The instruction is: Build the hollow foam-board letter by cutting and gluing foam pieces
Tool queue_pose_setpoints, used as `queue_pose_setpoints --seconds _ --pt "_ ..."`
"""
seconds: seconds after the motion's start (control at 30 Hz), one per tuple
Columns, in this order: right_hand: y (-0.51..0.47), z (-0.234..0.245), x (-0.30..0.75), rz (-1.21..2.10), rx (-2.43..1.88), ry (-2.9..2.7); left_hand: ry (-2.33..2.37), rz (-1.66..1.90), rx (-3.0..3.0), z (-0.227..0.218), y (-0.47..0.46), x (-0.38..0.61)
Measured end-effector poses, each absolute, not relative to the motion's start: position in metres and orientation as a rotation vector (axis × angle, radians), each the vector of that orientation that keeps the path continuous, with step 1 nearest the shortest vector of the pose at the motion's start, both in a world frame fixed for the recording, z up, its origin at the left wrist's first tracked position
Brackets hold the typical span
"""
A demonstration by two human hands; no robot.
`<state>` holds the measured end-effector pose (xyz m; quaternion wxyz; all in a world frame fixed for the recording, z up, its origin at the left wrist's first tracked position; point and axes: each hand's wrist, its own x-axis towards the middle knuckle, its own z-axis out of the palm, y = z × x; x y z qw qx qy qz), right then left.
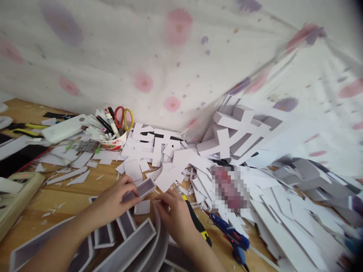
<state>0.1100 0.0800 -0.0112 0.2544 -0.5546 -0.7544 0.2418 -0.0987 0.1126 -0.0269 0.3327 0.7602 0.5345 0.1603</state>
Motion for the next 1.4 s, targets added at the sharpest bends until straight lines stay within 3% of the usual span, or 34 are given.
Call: queue_pose_setpoints --seconds 0.4,0.97,1.23,1.4 --pt "0.074 -0.026 0.121 0.754 -1.493 -1.988 1.385 0.34 1.981 -0.023 0.112 -0.1" --pt "0.071 -0.02 0.118 0.565 -1.503 -2.032 1.418 0.38 1.96 -0.023 0.111 -0.097" --pt "0.082 -0.01 0.08 0.398 -1.354 -2.597 1.366 0.436 2.039 -0.028 0.115 -0.1" --pt "0.085 -0.012 0.064 0.333 -1.464 -2.676 1.36 0.413 2.033 -0.03 0.115 -0.1"
